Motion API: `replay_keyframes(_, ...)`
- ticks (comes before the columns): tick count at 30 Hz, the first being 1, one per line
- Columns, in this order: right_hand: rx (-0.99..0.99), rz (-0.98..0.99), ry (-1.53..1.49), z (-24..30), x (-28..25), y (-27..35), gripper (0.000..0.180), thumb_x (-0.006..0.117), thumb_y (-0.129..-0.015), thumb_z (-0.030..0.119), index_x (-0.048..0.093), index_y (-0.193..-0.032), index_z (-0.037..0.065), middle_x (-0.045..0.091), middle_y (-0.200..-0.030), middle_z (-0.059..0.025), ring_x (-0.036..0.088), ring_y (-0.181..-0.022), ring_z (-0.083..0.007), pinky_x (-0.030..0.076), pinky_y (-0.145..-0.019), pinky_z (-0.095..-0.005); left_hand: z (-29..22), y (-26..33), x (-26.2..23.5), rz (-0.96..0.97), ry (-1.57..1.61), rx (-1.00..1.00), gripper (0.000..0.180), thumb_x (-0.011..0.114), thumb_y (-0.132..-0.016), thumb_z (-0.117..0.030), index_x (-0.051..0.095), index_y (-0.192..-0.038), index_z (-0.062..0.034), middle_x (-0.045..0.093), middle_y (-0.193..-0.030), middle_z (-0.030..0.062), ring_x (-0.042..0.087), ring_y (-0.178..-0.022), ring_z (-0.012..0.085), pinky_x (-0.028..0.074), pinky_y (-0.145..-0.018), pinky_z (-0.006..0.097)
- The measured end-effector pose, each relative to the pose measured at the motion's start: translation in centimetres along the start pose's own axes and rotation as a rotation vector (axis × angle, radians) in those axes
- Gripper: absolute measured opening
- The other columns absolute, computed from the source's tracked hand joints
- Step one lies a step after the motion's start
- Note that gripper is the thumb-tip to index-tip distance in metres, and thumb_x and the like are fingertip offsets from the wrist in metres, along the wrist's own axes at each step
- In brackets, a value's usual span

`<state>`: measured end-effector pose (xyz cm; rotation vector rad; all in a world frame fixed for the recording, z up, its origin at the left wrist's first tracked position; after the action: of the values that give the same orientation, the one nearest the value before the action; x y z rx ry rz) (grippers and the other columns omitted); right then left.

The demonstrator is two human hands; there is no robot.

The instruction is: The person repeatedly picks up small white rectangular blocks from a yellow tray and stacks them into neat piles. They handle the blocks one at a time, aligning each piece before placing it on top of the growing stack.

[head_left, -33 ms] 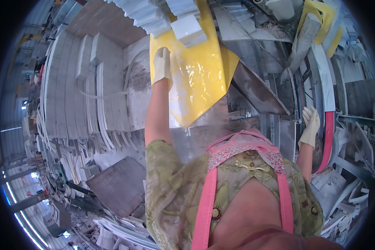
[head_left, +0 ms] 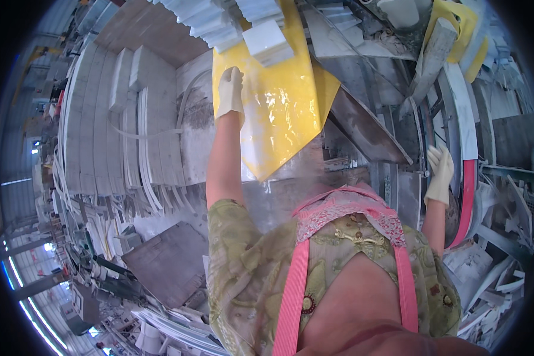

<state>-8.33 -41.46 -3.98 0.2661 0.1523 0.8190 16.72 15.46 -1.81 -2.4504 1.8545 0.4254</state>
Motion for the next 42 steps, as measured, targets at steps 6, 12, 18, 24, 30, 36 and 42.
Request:
replay_keyframes(6, -0.016, 0.717, 0.019, 3.5, 19.3, -2.3, 0.048, 0.048, -0.105, 0.039, 0.057, -0.134, 0.002, 0.066, -0.125, -0.0192, 0.066, -0.113, -0.0252, 0.052, -0.100, -0.0362, -2.6, 1.2, 2.5, 0.031, 0.128, -0.075, 0.077, 0.059, -0.094, -0.054, 0.040, -0.146, -0.0004, 0.056, -0.135, 0.0195, 0.059, -0.118, 0.0267, 0.050, -0.098, 0.036)
replay_keyframes(12, -0.081, 1.019, 0.057, 6.2, 36.2, 2.0, 0.059, 0.040, -0.106, 0.042, 0.035, -0.152, 0.005, 0.043, -0.151, -0.0152, 0.044, -0.139, -0.0247, 0.034, -0.117, -0.0371, -1.6, -4.5, 4.5, 0.141, 0.183, -0.047, 0.078, 0.057, -0.095, -0.056, 0.039, -0.148, -0.0007, 0.054, -0.133, 0.0168, 0.057, -0.117, 0.0269, 0.049, -0.095, 0.039)
replay_keyframes(18, -0.014, 0.985, 0.207, 6.7, 42.5, 4.5, 0.068, 0.033, -0.105, 0.051, 0.023, -0.158, 0.009, 0.030, -0.160, -0.0105, 0.033, -0.146, -0.0225, 0.026, -0.120, -0.0368, -0.2, -6.1, 6.4, 0.277, 0.313, 0.074, 0.076, 0.053, -0.098, -0.053, 0.036, -0.149, 0.0001, 0.051, -0.137, 0.0152, 0.055, -0.119, 0.0276, 0.049, -0.095, 0.040)
replay_keyframes(24, 0.061, 0.870, 0.185, 5.4, 45.4, 5.4, 0.073, 0.036, -0.103, 0.055, 0.027, -0.155, 0.005, 0.033, -0.158, -0.0124, 0.033, -0.146, -0.0221, 0.027, -0.118, -0.0367, -1.0, -8.3, 6.0, 0.318, 0.245, -0.012, 0.071, 0.052, -0.098, -0.043, 0.032, -0.153, -0.0023, 0.049, -0.142, 0.0155, 0.051, -0.125, 0.0268, 0.045, -0.101, 0.041)
replay_keyframes(30, -0.009, 0.792, 0.285, 5.8, 45.9, 6.6, 0.067, 0.032, -0.104, 0.049, 0.032, -0.153, 0.003, 0.034, -0.159, -0.0113, 0.030, -0.148, -0.0223, 0.025, -0.119, -0.0337, -0.5, -9.1, 4.9, 0.345, 0.158, 0.043, 0.069, 0.051, -0.098, -0.043, 0.035, -0.153, -0.0040, 0.051, -0.141, 0.0142, 0.051, -0.124, 0.0252, 0.044, -0.101, 0.039)
replay_keyframes(36, -0.126, 0.848, 0.297, 5.2, 44.4, 5.8, 0.070, 0.042, -0.104, 0.047, 0.027, -0.154, 0.001, 0.033, -0.158, -0.0124, 0.038, -0.144, -0.0233, 0.023, -0.120, -0.0371, -3.1, -7.4, 4.6, 0.346, 0.056, 0.056, 0.066, 0.045, -0.099, -0.045, 0.039, -0.149, -0.0025, 0.055, -0.137, 0.0142, 0.052, -0.121, 0.0239, 0.043, -0.098, 0.037)
replay_keyframes(42, -0.341, 0.794, 0.130, 3.3, 37.5, 0.2, 0.054, 0.063, -0.098, 0.025, 0.049, -0.142, -0.002, 0.054, -0.143, -0.0140, 0.050, -0.134, -0.0206, 0.039, -0.111, -0.0330, -4.0, -6.4, 4.4, 0.267, -0.118, 0.083, 0.059, 0.039, -0.099, -0.042, 0.046, -0.145, -0.0046, 0.061, -0.128, 0.0166, 0.058, -0.110, 0.0303, 0.045, -0.092, 0.039)
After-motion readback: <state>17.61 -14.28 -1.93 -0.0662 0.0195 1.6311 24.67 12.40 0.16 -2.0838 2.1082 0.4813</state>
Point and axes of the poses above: each hand's wrist, its own y-axis away from the middle knuckle, its own x-axis out of the palm, z = x × y, the point moved 2 cm from there along -y, towards the middle knuckle
